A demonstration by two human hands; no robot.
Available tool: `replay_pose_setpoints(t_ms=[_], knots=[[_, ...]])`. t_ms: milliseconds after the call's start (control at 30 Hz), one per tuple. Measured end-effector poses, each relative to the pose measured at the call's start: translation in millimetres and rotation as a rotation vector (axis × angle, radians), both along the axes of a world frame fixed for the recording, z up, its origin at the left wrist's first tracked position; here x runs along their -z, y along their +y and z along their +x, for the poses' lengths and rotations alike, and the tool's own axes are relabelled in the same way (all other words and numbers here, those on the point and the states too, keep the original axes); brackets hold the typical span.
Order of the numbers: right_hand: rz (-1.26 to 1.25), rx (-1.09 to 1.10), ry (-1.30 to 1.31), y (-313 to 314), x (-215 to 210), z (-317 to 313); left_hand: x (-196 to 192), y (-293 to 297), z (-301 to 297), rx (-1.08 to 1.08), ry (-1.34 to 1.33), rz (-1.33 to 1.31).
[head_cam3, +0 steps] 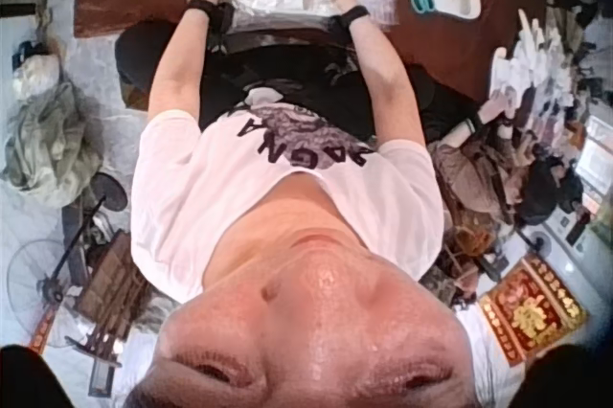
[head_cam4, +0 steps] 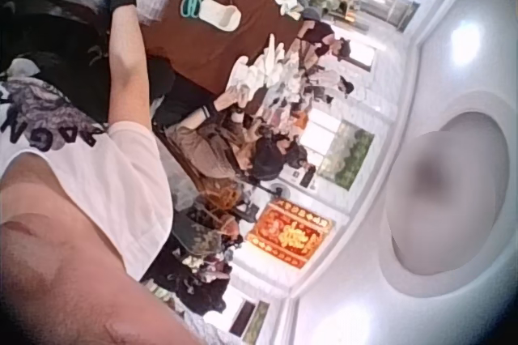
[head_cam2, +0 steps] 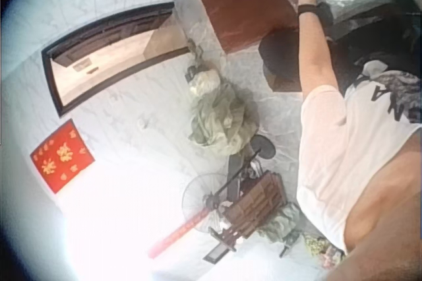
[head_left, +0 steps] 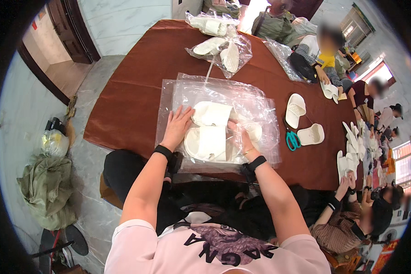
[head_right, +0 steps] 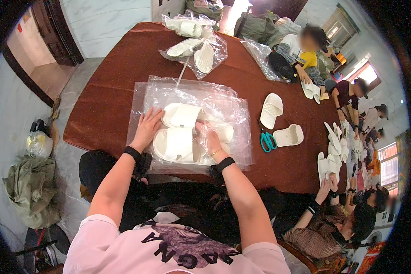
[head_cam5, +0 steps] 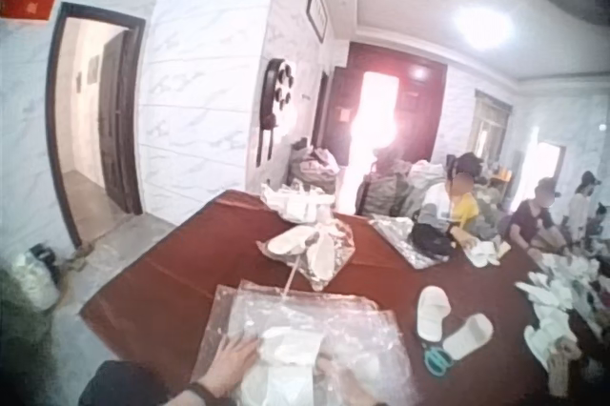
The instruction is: Packing finished white sandals into plastic bags and preparing them for shipment.
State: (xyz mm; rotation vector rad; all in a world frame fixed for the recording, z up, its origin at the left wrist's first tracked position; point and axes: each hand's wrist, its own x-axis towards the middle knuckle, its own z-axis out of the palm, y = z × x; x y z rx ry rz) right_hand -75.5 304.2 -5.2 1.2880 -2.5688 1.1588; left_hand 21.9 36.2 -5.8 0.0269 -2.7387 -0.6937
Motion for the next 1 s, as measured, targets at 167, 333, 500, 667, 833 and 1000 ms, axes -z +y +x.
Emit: replay_pose_setpoints(t_ms=[167, 333, 500, 667, 833, 1000], knots=[[0.007, 0.161, 0.186, 26.0, -1.5, -0.6, 4.4, -3.4, 1.4, -0.028, 0.068, -0.117], [0.055, 0.313, 0.062, 99.2, 31.4, -28.0, -3.3, 19.8, -13.8, -0.020, 0.084, -0.169], [-0.056, 0.297, -0.241, 97.7, 27.2, -28.0, -6.7, 8.4, -10.5, 0.000, -0.018, -0.124], [-0.346, 0.182, -0.695, 62.2, -4.3, -13.9, -36.7, -29.4, -15.6, 0.014, -0.274, 0.320], [0.116, -0.100, -0.225, 20.7, -52.1, -16.0, -50.7, -52.9, -22.0, -0.101, -0.199, 0.659], [-0.400, 0.213, -1.126, -3.7, -35.0, -14.2, -17.3, -38.7, -28.8, -0.112, 0.017, 0.064]])
